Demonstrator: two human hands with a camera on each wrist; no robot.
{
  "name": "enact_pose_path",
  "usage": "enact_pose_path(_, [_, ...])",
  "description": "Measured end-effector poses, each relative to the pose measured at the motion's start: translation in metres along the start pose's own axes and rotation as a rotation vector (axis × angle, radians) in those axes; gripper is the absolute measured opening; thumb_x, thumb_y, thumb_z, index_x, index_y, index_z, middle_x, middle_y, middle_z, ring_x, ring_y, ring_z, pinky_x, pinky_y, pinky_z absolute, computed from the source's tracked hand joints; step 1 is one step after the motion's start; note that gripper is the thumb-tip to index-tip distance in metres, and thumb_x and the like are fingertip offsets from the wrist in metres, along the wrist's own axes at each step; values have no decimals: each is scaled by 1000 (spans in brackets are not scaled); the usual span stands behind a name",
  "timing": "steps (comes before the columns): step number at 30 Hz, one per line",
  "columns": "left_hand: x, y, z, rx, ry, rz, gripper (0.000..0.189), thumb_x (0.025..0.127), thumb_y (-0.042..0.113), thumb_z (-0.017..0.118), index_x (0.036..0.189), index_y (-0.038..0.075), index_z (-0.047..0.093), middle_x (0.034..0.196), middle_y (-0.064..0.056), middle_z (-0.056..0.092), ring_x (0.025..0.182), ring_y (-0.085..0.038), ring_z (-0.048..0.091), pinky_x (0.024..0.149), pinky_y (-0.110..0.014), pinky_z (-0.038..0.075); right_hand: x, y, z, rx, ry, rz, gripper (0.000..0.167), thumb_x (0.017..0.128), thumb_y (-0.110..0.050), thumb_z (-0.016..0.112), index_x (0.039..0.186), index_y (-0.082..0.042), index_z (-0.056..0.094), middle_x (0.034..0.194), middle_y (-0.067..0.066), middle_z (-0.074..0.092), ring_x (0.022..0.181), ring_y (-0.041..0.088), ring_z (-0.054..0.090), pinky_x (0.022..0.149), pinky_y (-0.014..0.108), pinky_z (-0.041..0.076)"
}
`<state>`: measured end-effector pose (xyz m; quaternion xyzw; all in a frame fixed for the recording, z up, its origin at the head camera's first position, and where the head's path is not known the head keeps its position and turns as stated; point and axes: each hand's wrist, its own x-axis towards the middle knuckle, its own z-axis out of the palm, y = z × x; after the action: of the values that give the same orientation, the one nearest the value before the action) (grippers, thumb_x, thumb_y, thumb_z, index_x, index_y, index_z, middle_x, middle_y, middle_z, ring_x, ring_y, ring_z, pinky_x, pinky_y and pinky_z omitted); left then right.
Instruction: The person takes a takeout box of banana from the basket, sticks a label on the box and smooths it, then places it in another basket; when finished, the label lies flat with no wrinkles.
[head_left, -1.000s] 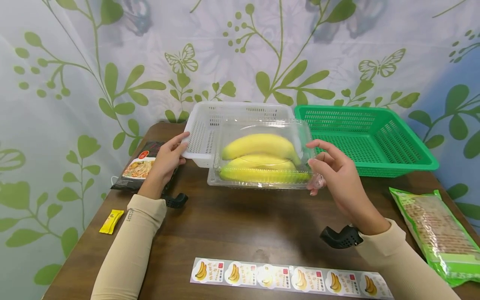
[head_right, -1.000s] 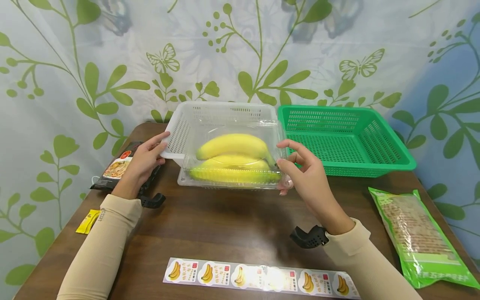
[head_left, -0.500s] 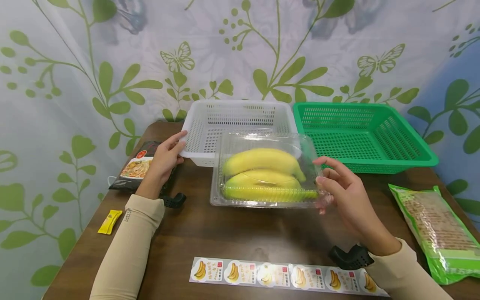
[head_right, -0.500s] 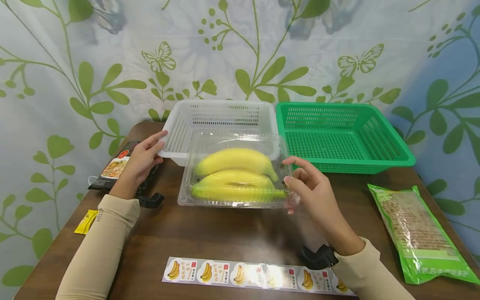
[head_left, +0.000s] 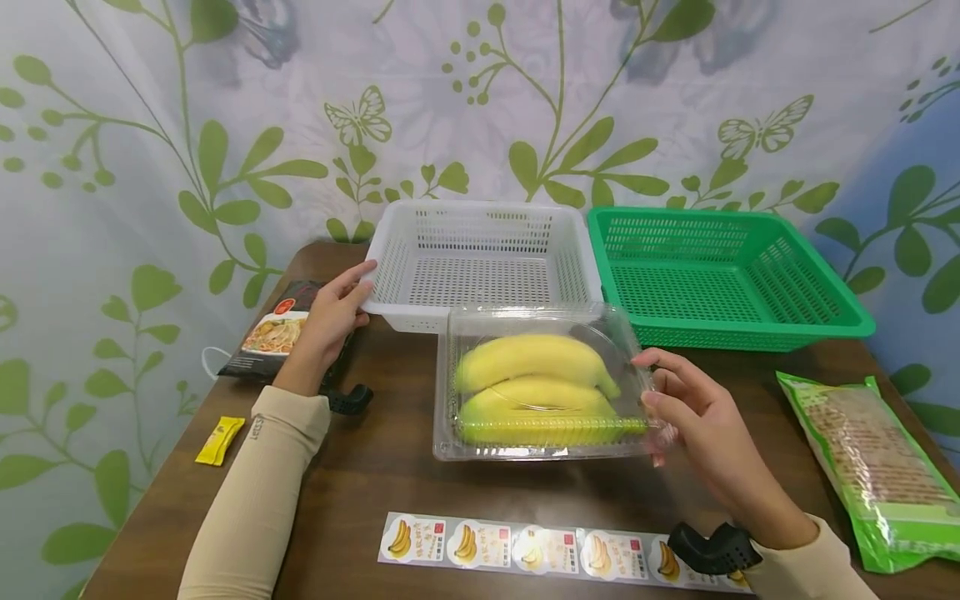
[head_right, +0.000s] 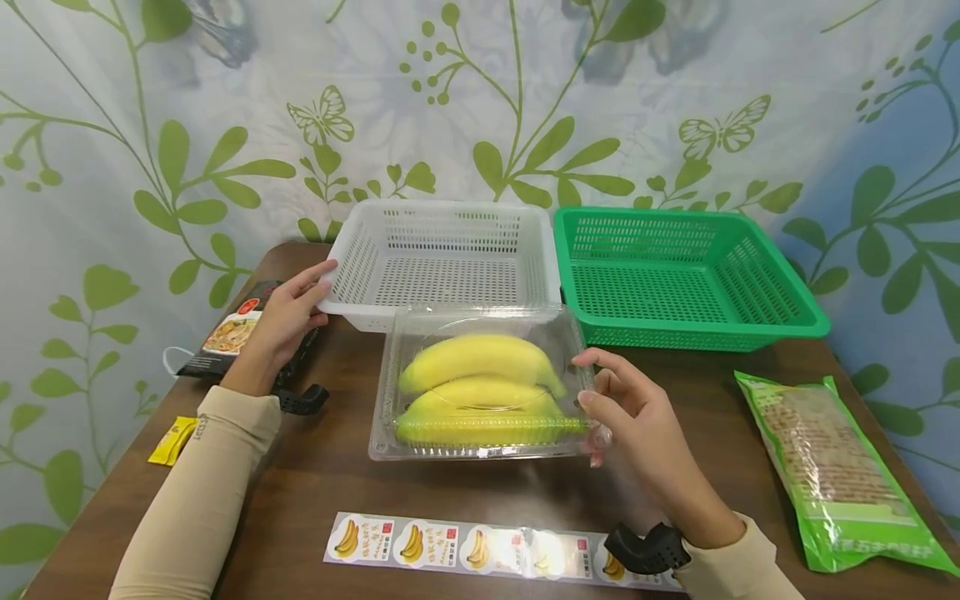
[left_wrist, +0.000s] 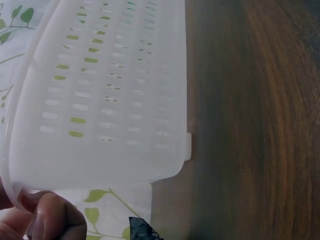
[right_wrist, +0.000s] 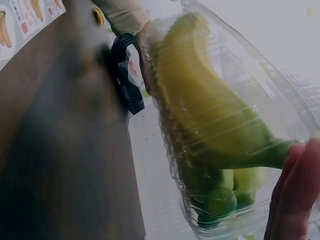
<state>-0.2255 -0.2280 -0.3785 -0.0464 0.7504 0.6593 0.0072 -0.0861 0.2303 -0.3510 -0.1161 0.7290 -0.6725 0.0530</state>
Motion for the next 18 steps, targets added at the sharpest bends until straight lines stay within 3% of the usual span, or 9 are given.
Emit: enact_pose_path(18, [2,-1,0,19,13,-1,47,109,26,51,156,21,46,119,-5,48,94,-16,51,67,-18,47,-19,24,-5,-34,64,56,37,104,-5,57,141,-6,52,83,4,48,50,23,55,42,42,50])
